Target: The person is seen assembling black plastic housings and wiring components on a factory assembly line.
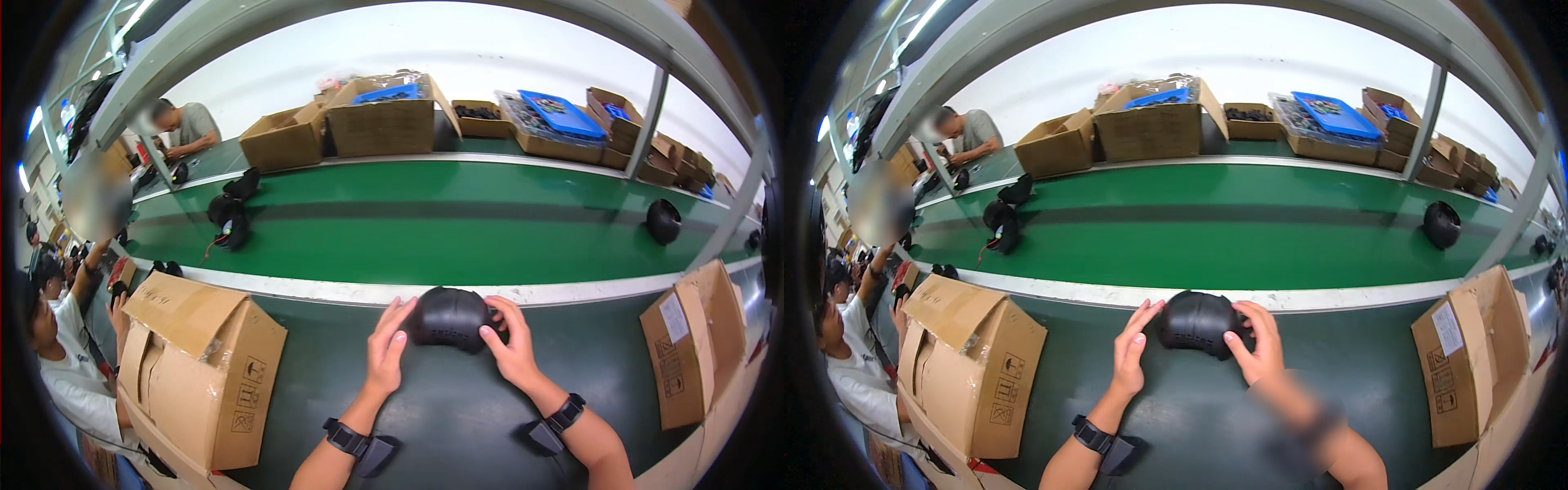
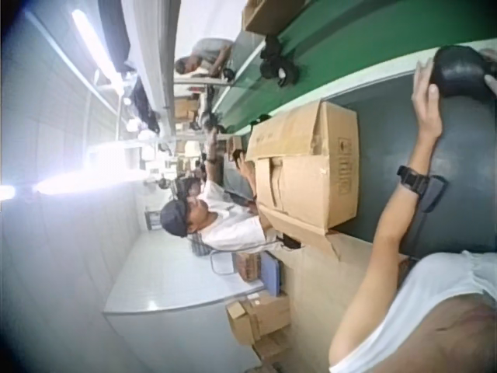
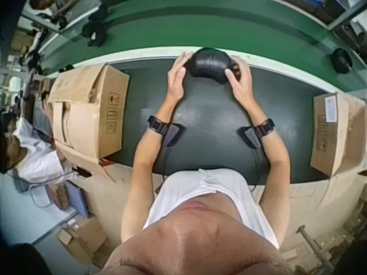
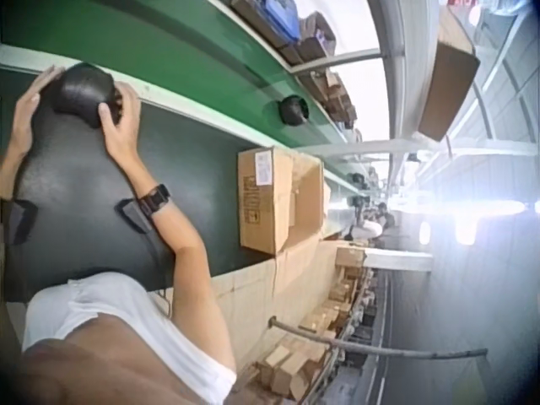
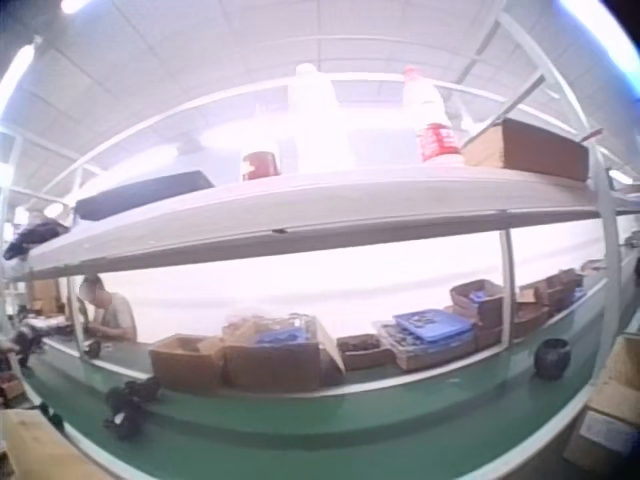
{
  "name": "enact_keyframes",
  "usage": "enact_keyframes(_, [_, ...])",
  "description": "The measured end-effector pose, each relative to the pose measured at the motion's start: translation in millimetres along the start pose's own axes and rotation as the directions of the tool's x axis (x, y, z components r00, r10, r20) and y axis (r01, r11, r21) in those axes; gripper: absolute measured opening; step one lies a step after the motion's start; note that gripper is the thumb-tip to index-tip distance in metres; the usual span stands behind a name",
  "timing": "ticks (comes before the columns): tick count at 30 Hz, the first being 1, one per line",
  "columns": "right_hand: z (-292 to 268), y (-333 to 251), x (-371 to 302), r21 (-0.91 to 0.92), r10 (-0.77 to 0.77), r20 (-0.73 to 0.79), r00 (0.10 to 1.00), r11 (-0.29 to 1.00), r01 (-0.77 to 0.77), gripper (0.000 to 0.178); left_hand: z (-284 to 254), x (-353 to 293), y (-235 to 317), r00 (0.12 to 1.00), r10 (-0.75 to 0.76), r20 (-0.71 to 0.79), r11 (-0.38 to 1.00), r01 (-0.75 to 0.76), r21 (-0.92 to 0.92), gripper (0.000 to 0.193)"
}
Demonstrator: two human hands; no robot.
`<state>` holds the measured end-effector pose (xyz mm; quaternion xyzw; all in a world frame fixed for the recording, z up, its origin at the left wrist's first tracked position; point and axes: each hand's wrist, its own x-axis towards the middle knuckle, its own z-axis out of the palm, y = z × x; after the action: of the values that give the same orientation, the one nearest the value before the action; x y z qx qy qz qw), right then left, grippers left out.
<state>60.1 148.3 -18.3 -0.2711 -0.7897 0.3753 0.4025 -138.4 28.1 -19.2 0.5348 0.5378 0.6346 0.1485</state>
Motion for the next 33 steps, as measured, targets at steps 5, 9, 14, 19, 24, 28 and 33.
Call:
enact_keyframes(5, [-1.3, -3.1, -2.0, 0.024, 0.036, -0.022, 0.999, 0.999, -0.036, 0.05, 2.0, -0.3, -0.5, 0.998, -0.043, -0.033, 0.998, 0.042, -0.051, 0.047])
enact_keyframes(9, [-4.3, -5.4, -0.6, 0.04, 0.009, 0.03, 1.0, 0.999, -0.011, 0.062, 4.4, -0.1, -0.8, 0.994, -0.092, -0.052, 0.992, 0.087, -0.088, 0.045])
enact_keyframes(14, [-4.0, -15.2, 2.7, -0.045, -0.092, 0.093, 0.991, 0.994, 0.096, 0.069, 4.1, -0.8, -5.7, 0.992, -0.123, -0.026, 0.987, 0.119, -0.107, 0.047])
enact_keyframes(19, [-1.5, -17.8, 0.8, 0.03, -0.043, 0.054, 0.998, 0.999, 0.041, 0.059, 3.4, -1.5, -6.2, 0.991, -0.126, -0.054, 0.986, 0.119, -0.117, 0.042])
enact_keyframes(24, [3.1, 4.9, -2.0, 0.282, 0.093, -0.182, 0.979, 0.959, -0.038, 0.031, 6.1, -2.9, -2.8, 0.973, -0.161, -0.163, 0.986, 0.149, -0.081, 0.041])
enact_keyframes(28, [2.7, 1.8, -2.4, 0.32, 0.118, -0.073, 0.99, 0.943, -0.089, 0.029, 5.8, -5.0, -8.4, 0.992, -0.106, -0.067, 0.993, 0.11, 0.05, 0.04])
enact_keyframes(33, [-0.4, -10.1, -1.1, 0.085, -0.114, -0.023, 0.993, 0.99, 0.116, 0.036, 4.9, -4.1, -1.5, 0.987, -0.136, -0.082, 0.981, 0.122, -0.152, 0.043])
